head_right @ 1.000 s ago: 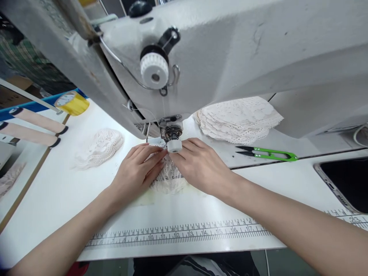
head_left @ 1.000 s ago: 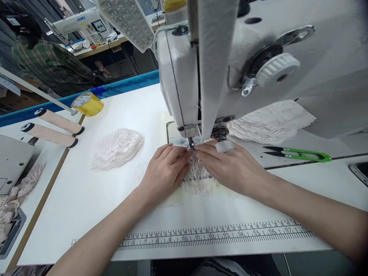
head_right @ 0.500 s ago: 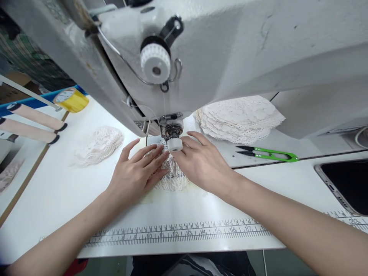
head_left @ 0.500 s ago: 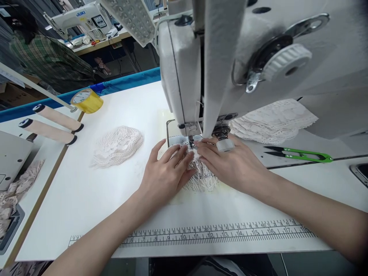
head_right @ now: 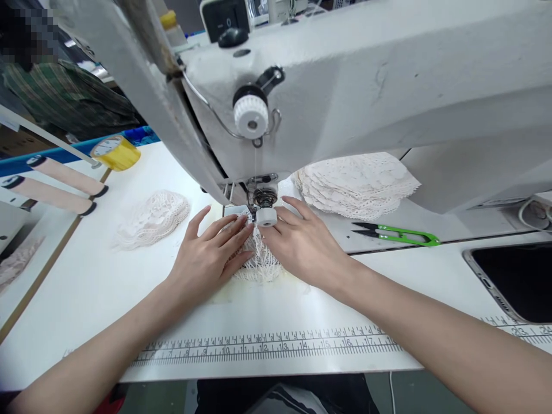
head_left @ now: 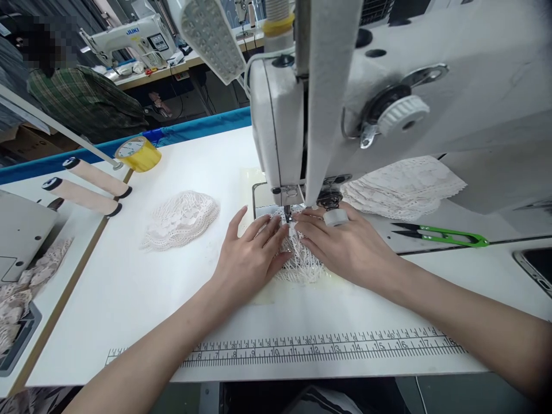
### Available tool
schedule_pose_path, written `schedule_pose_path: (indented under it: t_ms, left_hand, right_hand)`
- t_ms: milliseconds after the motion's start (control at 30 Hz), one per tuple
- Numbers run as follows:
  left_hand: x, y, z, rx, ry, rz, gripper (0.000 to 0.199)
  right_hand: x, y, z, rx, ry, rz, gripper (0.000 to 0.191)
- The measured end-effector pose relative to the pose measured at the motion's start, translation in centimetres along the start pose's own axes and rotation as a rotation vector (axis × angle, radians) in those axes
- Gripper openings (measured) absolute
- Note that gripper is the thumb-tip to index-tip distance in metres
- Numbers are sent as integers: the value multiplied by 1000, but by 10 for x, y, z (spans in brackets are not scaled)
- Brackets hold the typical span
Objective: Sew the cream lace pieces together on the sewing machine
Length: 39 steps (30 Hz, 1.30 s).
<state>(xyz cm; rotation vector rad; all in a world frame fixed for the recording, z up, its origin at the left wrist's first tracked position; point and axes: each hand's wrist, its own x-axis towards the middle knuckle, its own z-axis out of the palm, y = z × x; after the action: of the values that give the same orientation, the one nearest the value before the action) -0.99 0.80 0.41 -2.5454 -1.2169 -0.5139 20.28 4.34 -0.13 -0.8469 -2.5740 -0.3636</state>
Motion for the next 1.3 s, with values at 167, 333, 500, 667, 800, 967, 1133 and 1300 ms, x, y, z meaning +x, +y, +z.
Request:
schedule_pose_path:
  t_ms: [167,333,500,667,800,967,1133,1300]
  left_hand:
    - [-3,-2,-7,-138,-12,290,30]
    - [-6,0,-7,-131,14,242,12]
    - [-6,5,-4,-257,54,55,13]
    - [-5,10,-5,-51,2,153,32]
    - [-7,11,-5,18,0,195,29]
    - [-7,10,-5,11,2,204,30]
    - [-7,8,-4,15,11,191,29]
    - [-6,4,-1,-2,11,171,30]
  right_hand:
    - [-3,-1,-6,77,74,-68,21]
    - [-5,2,-12,231,106,-63,33]
    - [-4,3,-11,217,84,-77,31]
    - [-4,-1,-11,103,156,-141,29]
    - [-5,-3,-13,103,157,-165,26]
    - [-6,-2,-11,105,161,-160,24]
    - [-6,-2,-8,108,177,-161,23]
    - [-3,-1,-6,86,184,-150,26]
